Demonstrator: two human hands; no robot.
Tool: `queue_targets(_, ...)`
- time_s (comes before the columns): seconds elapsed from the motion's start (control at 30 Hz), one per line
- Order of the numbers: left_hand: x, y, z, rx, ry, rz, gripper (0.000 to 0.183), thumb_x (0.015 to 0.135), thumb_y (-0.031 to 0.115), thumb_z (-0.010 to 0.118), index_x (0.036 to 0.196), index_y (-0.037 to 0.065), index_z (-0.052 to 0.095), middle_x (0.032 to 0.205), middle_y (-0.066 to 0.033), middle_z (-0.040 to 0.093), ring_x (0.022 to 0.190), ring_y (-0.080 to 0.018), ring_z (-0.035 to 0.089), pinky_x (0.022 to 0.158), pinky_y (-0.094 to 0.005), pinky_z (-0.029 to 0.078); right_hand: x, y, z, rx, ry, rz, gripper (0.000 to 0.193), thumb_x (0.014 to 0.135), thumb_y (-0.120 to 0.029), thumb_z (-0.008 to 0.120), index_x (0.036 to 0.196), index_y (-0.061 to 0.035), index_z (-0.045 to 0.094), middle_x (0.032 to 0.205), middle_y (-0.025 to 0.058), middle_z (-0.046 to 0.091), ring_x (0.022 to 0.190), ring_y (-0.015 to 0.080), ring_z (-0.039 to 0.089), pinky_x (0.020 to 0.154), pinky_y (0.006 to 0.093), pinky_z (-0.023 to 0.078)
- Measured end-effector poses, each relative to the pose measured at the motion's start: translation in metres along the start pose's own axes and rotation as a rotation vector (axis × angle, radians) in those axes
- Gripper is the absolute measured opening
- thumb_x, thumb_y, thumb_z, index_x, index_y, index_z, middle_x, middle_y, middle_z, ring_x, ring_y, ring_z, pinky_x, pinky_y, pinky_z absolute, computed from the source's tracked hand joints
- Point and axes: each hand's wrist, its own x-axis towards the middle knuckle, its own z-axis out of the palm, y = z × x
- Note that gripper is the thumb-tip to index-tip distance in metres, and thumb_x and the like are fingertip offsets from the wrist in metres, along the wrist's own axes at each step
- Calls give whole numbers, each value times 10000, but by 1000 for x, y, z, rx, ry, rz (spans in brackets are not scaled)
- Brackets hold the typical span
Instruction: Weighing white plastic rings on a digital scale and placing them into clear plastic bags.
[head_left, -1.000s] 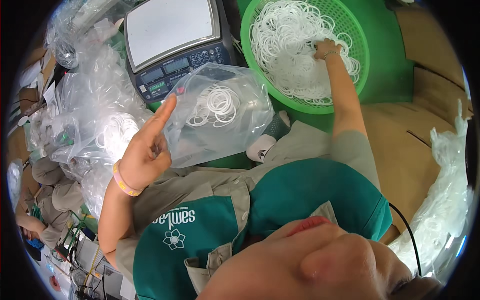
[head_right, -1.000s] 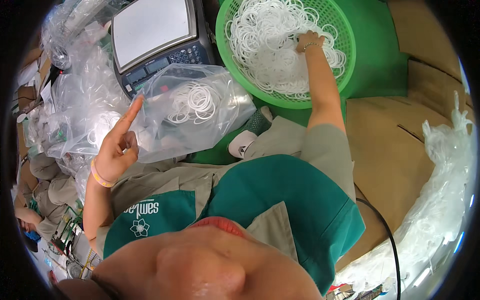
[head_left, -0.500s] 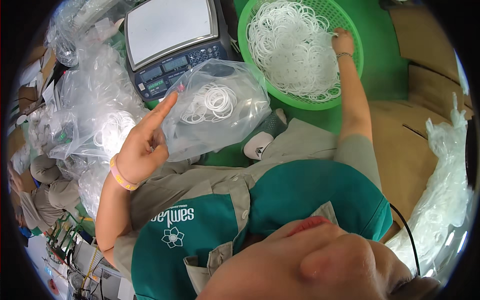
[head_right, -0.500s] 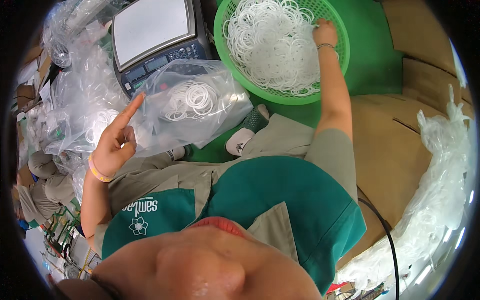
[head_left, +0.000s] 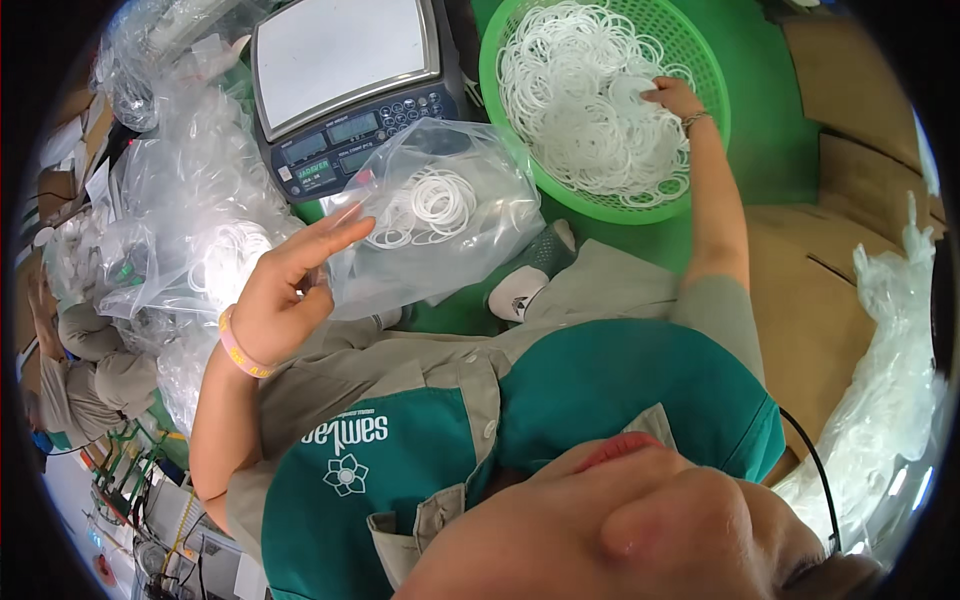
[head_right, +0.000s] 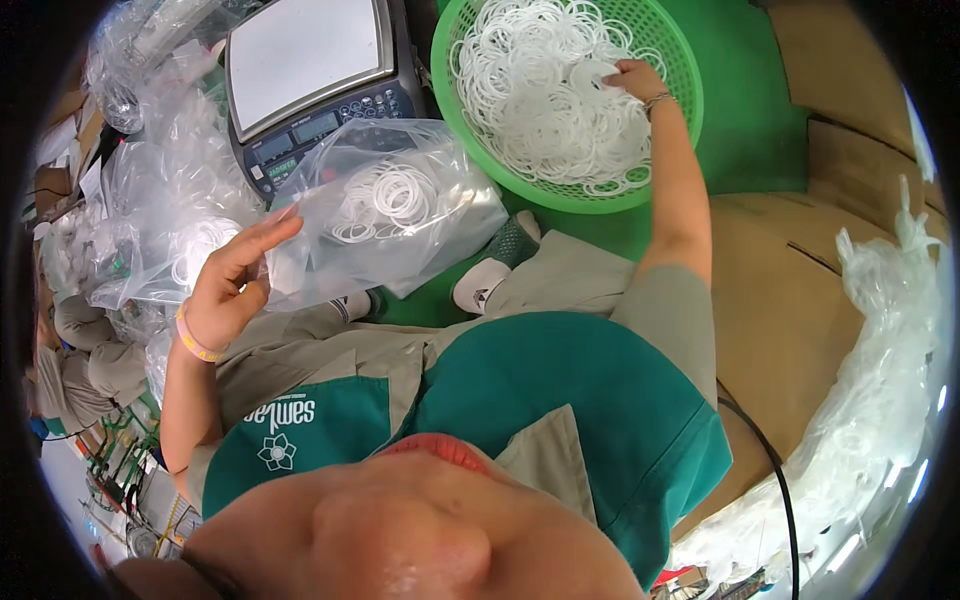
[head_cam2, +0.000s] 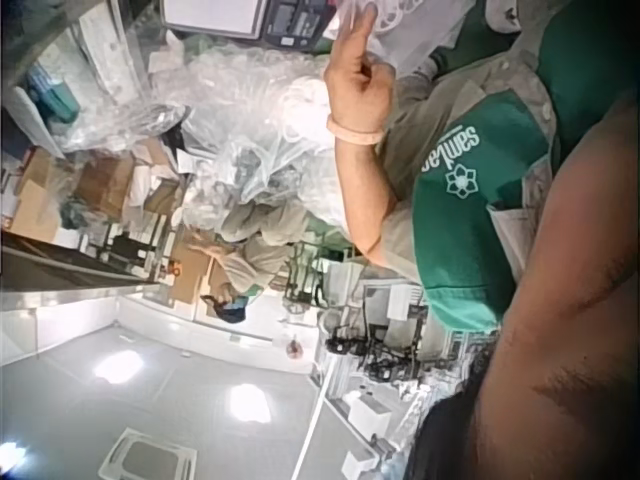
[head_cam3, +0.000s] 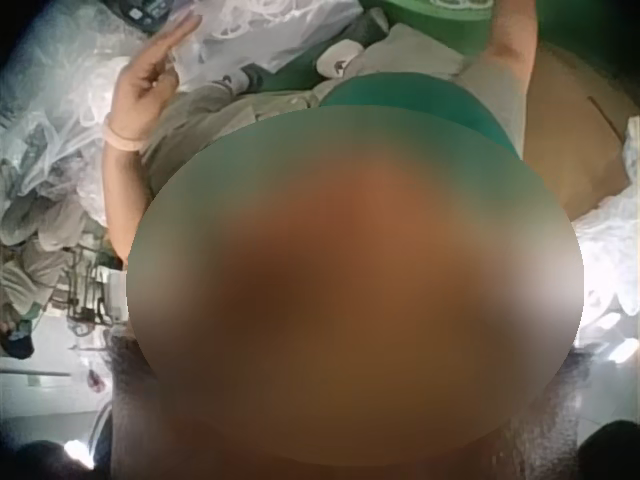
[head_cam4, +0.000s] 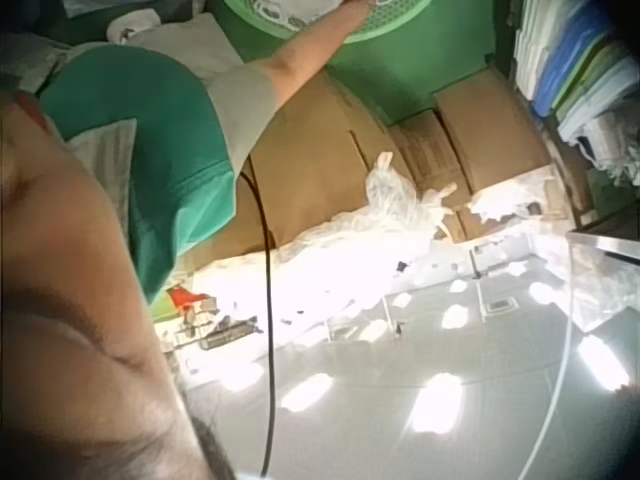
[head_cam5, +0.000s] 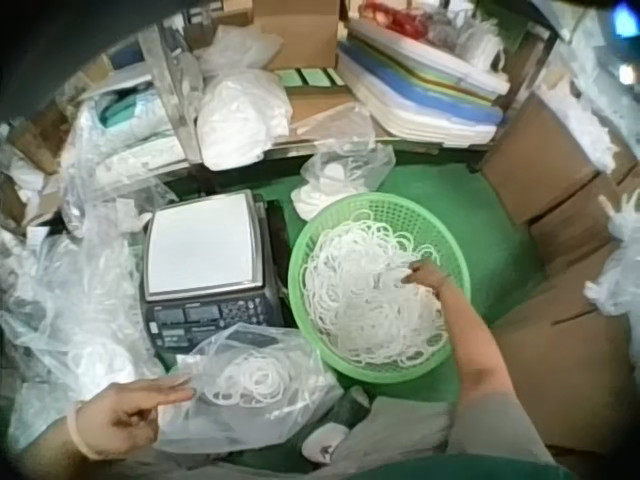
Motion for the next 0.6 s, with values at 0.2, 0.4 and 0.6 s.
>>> queue_targets(0.2,-11,-6,2,30,35,39,590,600,-102,377,1137,80,538,1195,-134,486,631,-40,410,531,-182,315,-50,-57,-22,370,-69,125,84,766,-141,634,778,-87,571,610,-66,477,495,19,408,427,154,355)
queue_targets(0.4,-13,-14,3,30,86,106,565,610,-90,399,1120,97,554,1156,-100,512,559,-41,345,534,-184,329,-74,-70,-28,452,-122,27,142,784,-92,601,912,-88,540,704,-31,551,502,27,480,447,144,399)
queue_targets(0.6,-13,-25,3,113,166,157,524,625,-84,400,1103,67,553,1136,-88,529,573,-47,388,543,-178,346,-98,-87,-25,476,-91,39,134,804,-171,590,915,-96,590,744,-70,569,590,9,505,485,125,397)
